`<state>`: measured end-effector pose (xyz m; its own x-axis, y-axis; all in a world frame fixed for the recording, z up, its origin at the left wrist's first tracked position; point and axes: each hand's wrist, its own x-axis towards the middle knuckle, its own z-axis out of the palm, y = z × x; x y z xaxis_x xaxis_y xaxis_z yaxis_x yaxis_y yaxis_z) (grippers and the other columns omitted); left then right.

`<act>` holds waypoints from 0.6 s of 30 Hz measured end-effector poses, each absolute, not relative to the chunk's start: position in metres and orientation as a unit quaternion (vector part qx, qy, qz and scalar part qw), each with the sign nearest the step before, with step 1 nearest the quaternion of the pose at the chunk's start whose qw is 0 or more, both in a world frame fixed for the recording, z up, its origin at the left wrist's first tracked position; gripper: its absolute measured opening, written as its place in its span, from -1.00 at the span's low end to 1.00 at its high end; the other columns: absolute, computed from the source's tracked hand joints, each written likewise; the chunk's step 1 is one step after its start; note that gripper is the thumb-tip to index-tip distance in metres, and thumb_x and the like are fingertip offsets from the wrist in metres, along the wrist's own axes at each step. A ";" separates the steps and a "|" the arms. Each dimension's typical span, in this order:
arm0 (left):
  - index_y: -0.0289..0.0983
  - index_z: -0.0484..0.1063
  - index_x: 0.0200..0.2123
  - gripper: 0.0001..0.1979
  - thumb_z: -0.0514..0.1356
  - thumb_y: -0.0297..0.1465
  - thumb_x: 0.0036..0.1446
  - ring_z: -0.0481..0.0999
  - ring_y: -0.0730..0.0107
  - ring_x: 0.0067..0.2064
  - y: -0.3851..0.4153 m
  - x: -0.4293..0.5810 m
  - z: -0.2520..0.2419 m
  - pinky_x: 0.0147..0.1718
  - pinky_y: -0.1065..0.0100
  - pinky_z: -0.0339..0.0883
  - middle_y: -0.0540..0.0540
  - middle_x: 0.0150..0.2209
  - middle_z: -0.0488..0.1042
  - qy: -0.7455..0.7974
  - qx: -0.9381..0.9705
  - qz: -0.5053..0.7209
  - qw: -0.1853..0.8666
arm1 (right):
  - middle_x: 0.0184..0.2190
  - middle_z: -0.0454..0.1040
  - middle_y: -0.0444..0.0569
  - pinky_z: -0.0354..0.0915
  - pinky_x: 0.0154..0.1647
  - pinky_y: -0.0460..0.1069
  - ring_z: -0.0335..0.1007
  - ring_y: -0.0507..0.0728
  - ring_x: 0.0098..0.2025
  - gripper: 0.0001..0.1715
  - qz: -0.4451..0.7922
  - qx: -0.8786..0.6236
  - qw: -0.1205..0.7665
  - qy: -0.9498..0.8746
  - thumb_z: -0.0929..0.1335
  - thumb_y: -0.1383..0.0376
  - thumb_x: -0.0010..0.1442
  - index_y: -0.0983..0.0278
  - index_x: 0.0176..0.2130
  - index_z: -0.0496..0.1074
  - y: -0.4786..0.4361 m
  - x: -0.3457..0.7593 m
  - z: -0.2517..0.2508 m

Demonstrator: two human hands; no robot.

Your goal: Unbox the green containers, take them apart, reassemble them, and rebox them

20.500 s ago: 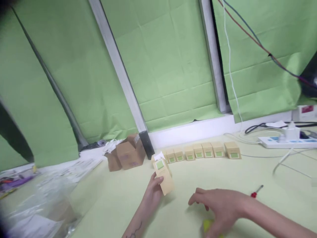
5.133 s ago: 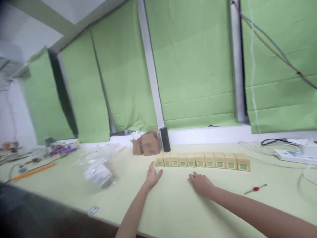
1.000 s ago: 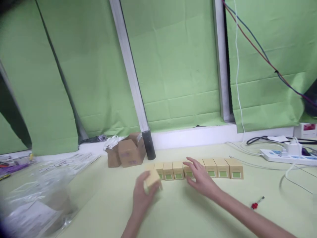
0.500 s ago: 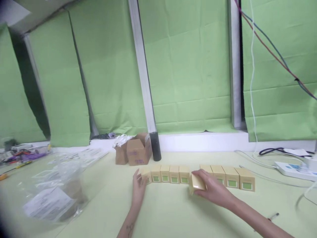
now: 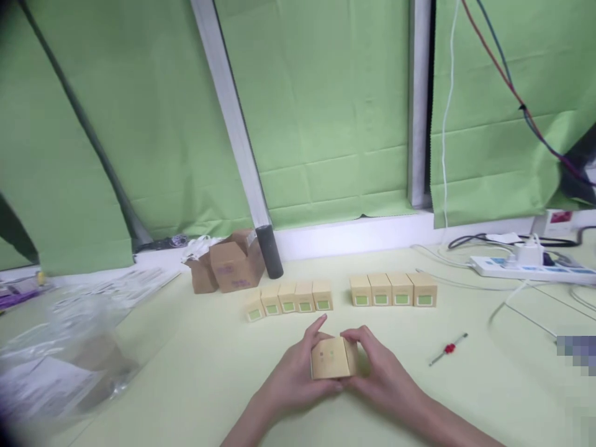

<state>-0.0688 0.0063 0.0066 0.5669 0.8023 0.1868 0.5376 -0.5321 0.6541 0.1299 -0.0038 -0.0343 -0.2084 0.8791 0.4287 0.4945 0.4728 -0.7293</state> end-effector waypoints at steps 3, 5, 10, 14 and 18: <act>-0.11 -0.11 0.23 -0.19 0.21 -0.14 -0.02 0.38 0.08 0.02 0.011 -0.070 0.005 -0.10 0.07 0.33 -0.20 0.05 0.34 0.396 0.862 0.263 0.177 | -0.25 0.36 -0.02 0.37 -0.29 0.10 0.38 0.23 -0.21 -0.49 0.114 -0.486 0.440 -0.747 0.43 0.22 -0.04 0.17 -0.11 0.22 -0.002 0.139 -0.031; -0.09 -0.10 0.21 -0.25 0.20 -0.21 0.01 0.39 0.12 -0.02 0.013 -0.070 0.003 -0.16 0.10 0.37 -0.18 0.02 0.34 0.373 0.884 0.257 0.114 | -0.31 0.35 -0.05 0.35 -0.37 0.05 0.37 0.19 -0.29 -0.62 0.081 -0.448 0.426 -0.782 0.42 0.20 0.00 0.18 -0.18 0.26 -0.004 0.144 -0.028; -0.06 0.04 0.13 -0.29 0.16 -0.50 -0.13 0.40 0.18 -0.11 0.017 -0.069 -0.005 -0.34 0.22 0.39 -0.13 -0.10 0.30 0.348 0.911 0.223 -0.016 | -0.43 0.33 -0.08 0.29 -0.43 -0.02 0.33 0.06 -0.45 -0.86 0.101 -0.348 0.397 -0.843 0.23 0.22 0.21 0.20 -0.30 0.34 -0.016 0.145 -0.020; -0.15 0.15 -0.03 -0.45 0.13 -0.52 -0.18 0.39 0.18 -0.14 0.019 -0.068 -0.010 -0.39 0.23 0.39 -0.15 -0.12 0.27 0.336 0.910 0.235 -0.054 | -0.41 0.38 -0.08 0.28 -0.52 -0.09 0.35 0.00 -0.51 -0.77 0.164 -0.394 0.408 -0.807 0.16 0.28 0.28 0.19 -0.26 0.38 -0.020 0.138 -0.019; -0.17 0.14 -0.05 -0.46 0.11 -0.55 -0.18 0.37 0.17 -0.12 0.018 -0.064 -0.011 -0.37 0.22 0.41 -0.15 -0.12 0.28 0.325 0.912 0.240 -0.066 | -0.35 0.41 -0.08 0.21 -0.59 -0.10 0.28 -0.05 -0.63 -0.73 0.029 -0.401 0.387 -0.830 0.18 0.27 0.26 0.13 -0.14 0.41 -0.015 0.139 -0.023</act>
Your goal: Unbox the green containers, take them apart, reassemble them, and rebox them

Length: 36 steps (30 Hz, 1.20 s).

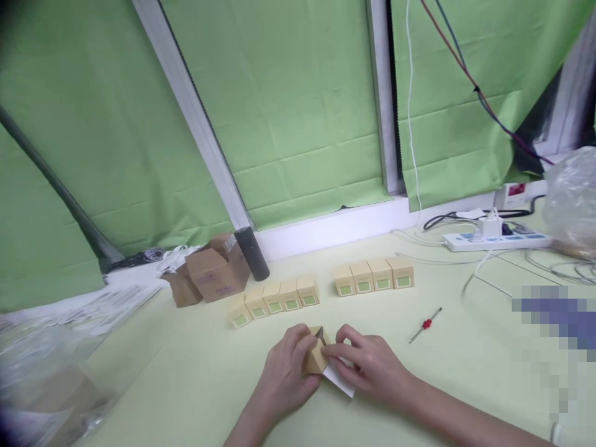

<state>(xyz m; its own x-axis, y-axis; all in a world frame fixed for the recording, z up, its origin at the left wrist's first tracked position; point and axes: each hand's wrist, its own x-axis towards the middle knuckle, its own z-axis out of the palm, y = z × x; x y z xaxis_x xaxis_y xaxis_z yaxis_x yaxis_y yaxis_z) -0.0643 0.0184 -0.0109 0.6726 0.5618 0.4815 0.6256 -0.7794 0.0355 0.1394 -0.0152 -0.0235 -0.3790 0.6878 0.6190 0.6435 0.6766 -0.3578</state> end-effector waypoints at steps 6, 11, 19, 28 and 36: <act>-0.13 0.13 0.07 -0.38 0.10 -0.60 -0.11 0.39 0.16 -0.10 0.014 -0.064 -0.004 -0.30 0.18 0.45 -0.19 -0.09 0.29 -0.305 -0.917 -0.224 0.130 | -0.33 0.41 -0.06 0.29 -0.49 -0.06 0.32 0.00 -0.57 -0.67 0.053 -0.464 0.382 -0.798 0.18 0.22 0.27 0.10 -0.04 0.41 -0.010 0.142 -0.021; -0.16 0.20 -0.01 -0.50 0.08 -0.67 -0.01 0.29 0.05 0.09 0.020 -0.057 0.007 -0.05 -0.03 0.34 -0.26 0.02 0.27 -0.204 -0.906 -0.244 0.279 | -0.23 0.44 0.00 0.34 -0.11 0.10 0.41 0.16 -0.18 -0.58 0.329 -0.474 0.459 -0.676 0.21 0.07 0.24 0.15 0.01 0.39 -0.002 0.145 -0.020; -0.12 0.22 -0.10 -0.53 0.20 -0.67 -0.04 0.37 0.24 0.04 0.036 -0.004 0.067 0.03 0.11 0.28 -0.11 -0.06 0.42 -0.066 -0.952 -0.078 0.289 | -0.09 0.49 0.06 0.32 -0.08 0.18 0.43 0.21 -0.06 -0.39 0.616 -0.302 0.538 -0.490 -0.01 0.00 0.29 0.22 -0.02 0.38 0.017 0.154 -0.029; -0.15 0.05 0.12 -0.30 0.08 -0.71 -0.09 0.33 0.16 0.07 0.053 0.014 0.109 0.12 0.05 0.09 -0.13 -0.01 0.37 -0.260 -0.946 -0.100 0.167 | -0.11 0.50 0.07 0.16 0.13 0.09 0.36 0.15 0.03 -0.62 0.696 -0.271 0.587 -0.312 0.18 0.07 0.19 0.28 -0.22 0.37 0.026 0.174 -0.029; -0.20 0.00 0.05 -0.33 0.23 -0.19 -0.08 0.26 0.11 0.12 0.069 -0.080 -0.008 0.10 0.02 0.09 -0.20 0.00 0.31 -0.477 -0.644 -0.523 -0.291 | -0.03 0.36 -0.02 0.26 0.01 0.06 0.34 0.18 -0.04 -0.51 0.603 -0.369 0.607 -0.364 0.34 -0.03 0.07 0.16 -0.08 0.29 0.025 0.169 -0.022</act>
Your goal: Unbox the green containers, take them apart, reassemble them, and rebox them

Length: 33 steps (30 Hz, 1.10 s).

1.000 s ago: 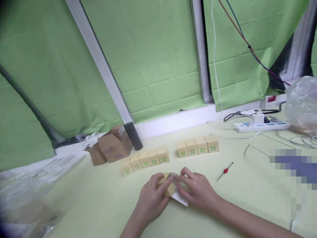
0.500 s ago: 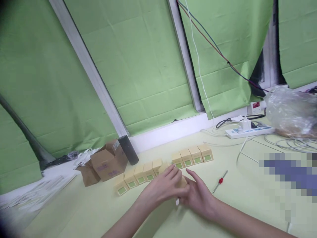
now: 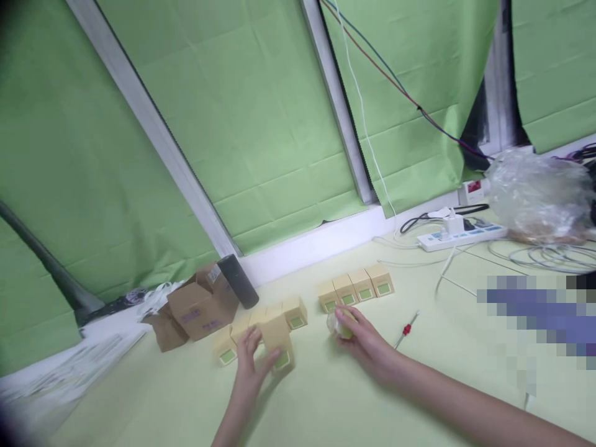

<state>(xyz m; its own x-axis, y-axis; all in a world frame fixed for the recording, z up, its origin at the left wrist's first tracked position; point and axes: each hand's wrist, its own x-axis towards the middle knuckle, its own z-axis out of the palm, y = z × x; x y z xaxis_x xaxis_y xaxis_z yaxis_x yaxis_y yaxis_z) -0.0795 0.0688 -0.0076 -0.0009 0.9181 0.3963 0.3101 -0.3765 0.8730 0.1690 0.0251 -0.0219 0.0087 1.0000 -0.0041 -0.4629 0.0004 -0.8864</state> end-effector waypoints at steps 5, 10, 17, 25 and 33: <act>-0.26 -0.14 0.11 -0.19 0.24 -0.32 -0.17 0.12 0.01 0.18 0.060 -0.092 -0.035 0.14 -0.08 -0.06 -0.28 0.06 0.19 0.525 0.667 0.485 0.212 | -0.11 0.33 -0.10 0.21 -0.03 0.10 0.30 0.21 -0.11 -0.38 0.490 -0.438 0.545 -0.520 0.51 0.30 -0.20 0.12 -0.10 0.34 0.005 0.155 -0.030; -0.21 0.00 0.04 -0.36 0.16 -0.44 -0.15 0.21 0.06 0.03 0.038 -0.099 -0.016 -0.01 -0.04 0.13 -0.18 -0.05 0.18 0.426 0.707 0.556 -0.098 | 0.01 0.23 -0.02 0.25 -0.11 0.06 0.30 0.19 -0.11 -0.46 0.249 -0.449 0.380 -0.769 0.41 0.28 -0.07 0.11 -0.05 0.33 -0.006 0.150 -0.031; -0.23 -0.11 0.10 0.03 0.40 -0.24 -0.42 0.31 0.13 -0.03 -0.001 -0.018 -0.020 -0.11 0.19 0.26 -0.18 -0.04 0.24 0.448 0.793 0.294 0.290 | -0.26 0.37 -0.07 0.29 -0.23 0.02 0.35 0.12 -0.26 -0.83 0.325 -0.455 0.425 -0.713 0.25 0.25 0.18 0.19 -0.17 0.27 -0.006 0.152 -0.030; -0.22 -0.02 0.04 -0.32 0.24 -0.44 -0.15 0.29 0.25 -0.01 0.009 -0.014 -0.032 -0.03 0.26 0.16 -0.12 -0.09 0.32 0.460 0.733 0.299 0.402 | -0.25 0.44 -0.02 0.31 -0.18 0.03 0.39 0.16 -0.19 -0.69 0.358 -0.455 0.553 -0.600 0.23 0.05 0.21 0.21 -0.39 0.30 0.005 0.160 -0.023; -0.23 0.17 -0.08 -0.43 0.10 -0.64 -0.27 0.22 0.23 0.01 0.010 -0.023 -0.035 0.04 0.22 0.11 -0.12 -0.11 0.22 0.453 0.774 0.321 0.305 | -0.35 0.46 -0.05 0.32 -0.26 0.02 0.39 0.15 -0.28 -0.69 0.311 -0.472 0.485 -0.668 0.27 0.06 0.17 0.23 -0.40 0.36 0.017 0.177 -0.025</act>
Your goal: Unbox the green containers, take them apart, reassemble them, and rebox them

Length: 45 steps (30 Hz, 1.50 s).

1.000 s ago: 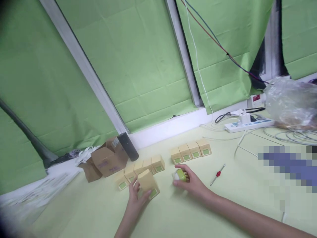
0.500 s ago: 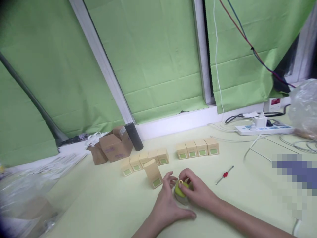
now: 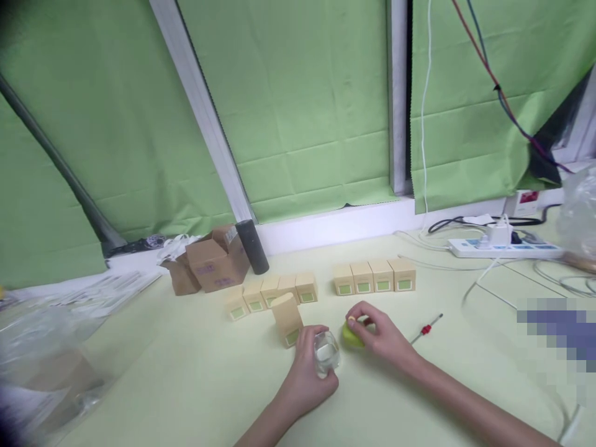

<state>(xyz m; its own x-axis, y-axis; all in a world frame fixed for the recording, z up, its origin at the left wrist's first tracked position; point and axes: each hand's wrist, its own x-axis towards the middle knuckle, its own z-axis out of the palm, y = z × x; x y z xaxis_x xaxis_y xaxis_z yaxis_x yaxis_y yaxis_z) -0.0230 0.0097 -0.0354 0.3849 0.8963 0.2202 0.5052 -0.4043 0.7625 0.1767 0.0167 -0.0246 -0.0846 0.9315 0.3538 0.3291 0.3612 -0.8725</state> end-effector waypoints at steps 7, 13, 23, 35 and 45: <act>-0.24 -0.01 0.09 -0.25 0.07 -0.63 -0.26 0.16 0.17 0.13 0.008 -0.025 -0.042 0.11 0.13 0.10 -0.20 0.04 0.15 0.419 0.794 0.330 0.294 | -0.13 0.41 0.01 0.25 0.00 0.11 0.32 0.20 -0.02 -0.70 0.198 -0.492 0.425 -0.733 0.19 0.14 0.23 0.21 -0.11 0.33 0.035 0.173 -0.017; -0.22 -0.19 0.18 -0.14 0.26 -0.36 -0.12 0.07 0.03 0.19 0.006 -0.027 -0.044 0.12 -0.01 0.07 -0.29 0.13 0.09 0.290 0.880 0.361 0.102 | 0.06 0.27 0.12 -0.04 0.16 0.26 0.12 0.33 0.13 -0.47 0.069 -0.511 0.313 -0.798 0.36 0.23 0.02 0.25 0.02 0.30 0.116 0.187 0.011; -0.13 0.18 0.07 -0.57 0.09 -0.20 0.12 0.27 0.13 0.00 0.013 -0.024 -0.056 0.00 0.09 0.20 -0.16 0.01 0.30 0.305 0.914 0.263 0.052 | 0.03 0.32 0.03 0.28 -0.05 0.19 0.32 0.19 -0.03 -0.63 0.029 -0.439 0.142 -0.887 0.29 0.22 0.24 0.28 0.03 0.29 0.154 0.095 0.033; -0.21 0.22 0.07 -0.56 0.11 -0.27 0.12 0.26 0.02 0.03 0.016 -0.028 -0.046 0.03 -0.02 0.19 -0.19 0.02 0.32 0.377 0.878 0.284 0.079 | 0.04 0.30 0.05 0.28 -0.03 0.20 0.31 0.21 -0.01 -0.57 0.134 -0.472 0.239 -0.838 0.32 0.23 0.21 0.28 0.06 0.26 0.153 0.116 0.052; -0.23 -0.30 0.24 -0.22 0.13 -0.22 0.11 -0.01 -0.01 0.27 -0.003 -0.023 -0.021 0.10 -0.06 0.14 -0.36 0.27 -0.05 0.350 0.821 0.446 0.067 | 0.12 0.25 0.01 0.20 0.11 0.17 0.20 0.26 0.12 -0.32 0.281 -0.421 0.291 -0.812 0.44 0.12 0.01 0.11 0.09 0.23 0.018 0.180 0.042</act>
<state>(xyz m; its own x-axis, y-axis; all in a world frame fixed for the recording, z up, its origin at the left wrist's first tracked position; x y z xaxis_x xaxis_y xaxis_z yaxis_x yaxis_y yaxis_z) -0.0225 -0.0035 -0.0208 0.3582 0.6340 0.6854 0.5153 -0.7464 0.4211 0.1802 0.0182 0.0423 -0.4764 0.8467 0.2368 0.5196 0.4884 -0.7010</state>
